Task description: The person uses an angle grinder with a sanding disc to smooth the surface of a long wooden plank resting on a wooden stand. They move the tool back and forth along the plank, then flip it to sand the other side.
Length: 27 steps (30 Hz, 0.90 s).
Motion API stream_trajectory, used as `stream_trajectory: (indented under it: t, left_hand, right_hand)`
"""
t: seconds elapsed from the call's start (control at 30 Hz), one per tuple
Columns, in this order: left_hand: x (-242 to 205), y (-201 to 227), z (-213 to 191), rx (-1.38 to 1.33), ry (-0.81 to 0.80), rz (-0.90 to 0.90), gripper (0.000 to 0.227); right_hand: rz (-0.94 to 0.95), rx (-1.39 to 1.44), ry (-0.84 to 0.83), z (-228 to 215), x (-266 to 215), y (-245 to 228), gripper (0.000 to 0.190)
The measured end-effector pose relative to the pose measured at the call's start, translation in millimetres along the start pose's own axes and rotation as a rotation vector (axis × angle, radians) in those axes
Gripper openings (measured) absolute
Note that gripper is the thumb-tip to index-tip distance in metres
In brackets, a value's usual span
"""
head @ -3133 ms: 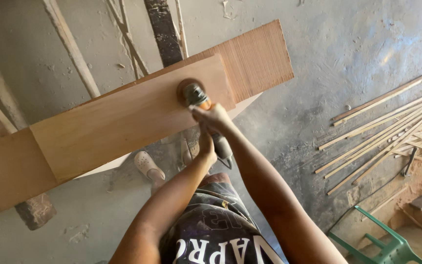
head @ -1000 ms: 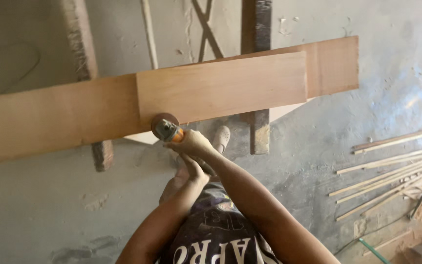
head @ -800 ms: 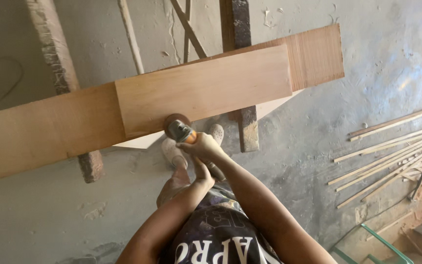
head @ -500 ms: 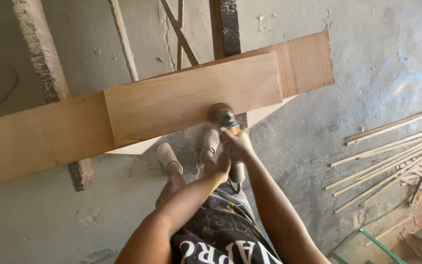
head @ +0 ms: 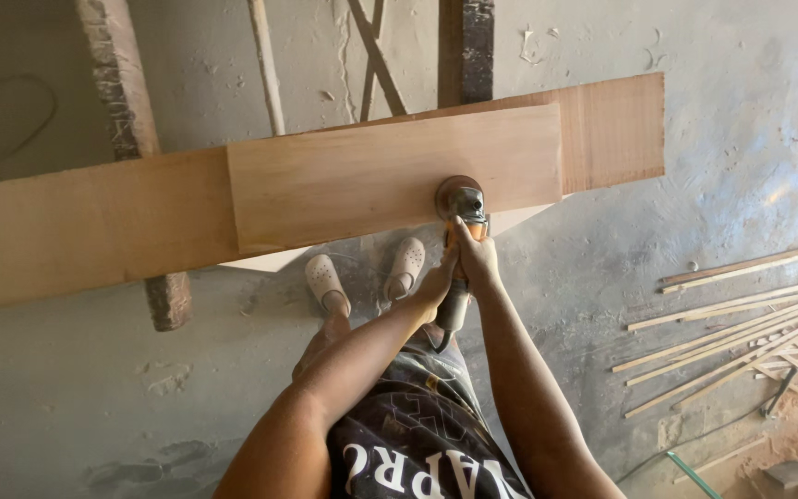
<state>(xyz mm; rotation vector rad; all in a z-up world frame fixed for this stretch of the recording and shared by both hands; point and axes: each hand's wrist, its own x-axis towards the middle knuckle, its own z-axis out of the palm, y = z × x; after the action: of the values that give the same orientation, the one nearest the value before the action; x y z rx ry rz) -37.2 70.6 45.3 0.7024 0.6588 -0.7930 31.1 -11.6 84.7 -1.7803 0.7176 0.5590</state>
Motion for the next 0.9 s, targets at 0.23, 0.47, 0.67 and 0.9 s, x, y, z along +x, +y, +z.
stream_trajectory:
  t: [0.23, 0.47, 0.67, 0.9]
  left_hand:
    - [-31, 9, -44, -0.071, 0.058, 0.033, 0.086]
    - [-66, 24, -73, -0.185, 0.107, 0.115, 0.081]
    - [-93, 33, -99, -0.221, 0.153, 0.101, 0.081]
    - [-111, 40, -140, -0.251, 0.256, 0.169, 0.078]
  right_hand:
    - [0.005, -0.13, -0.019, 56, -17, -6, 0.052]
    - [-0.002, -0.213, -0.095, 105, -34, -12, 0.053]
    - [-0.054, -0.243, -0.163, 145, -54, -14, 0.053]
    - [-0.109, -0.413, -0.242, 196, -75, -25, 0.056]
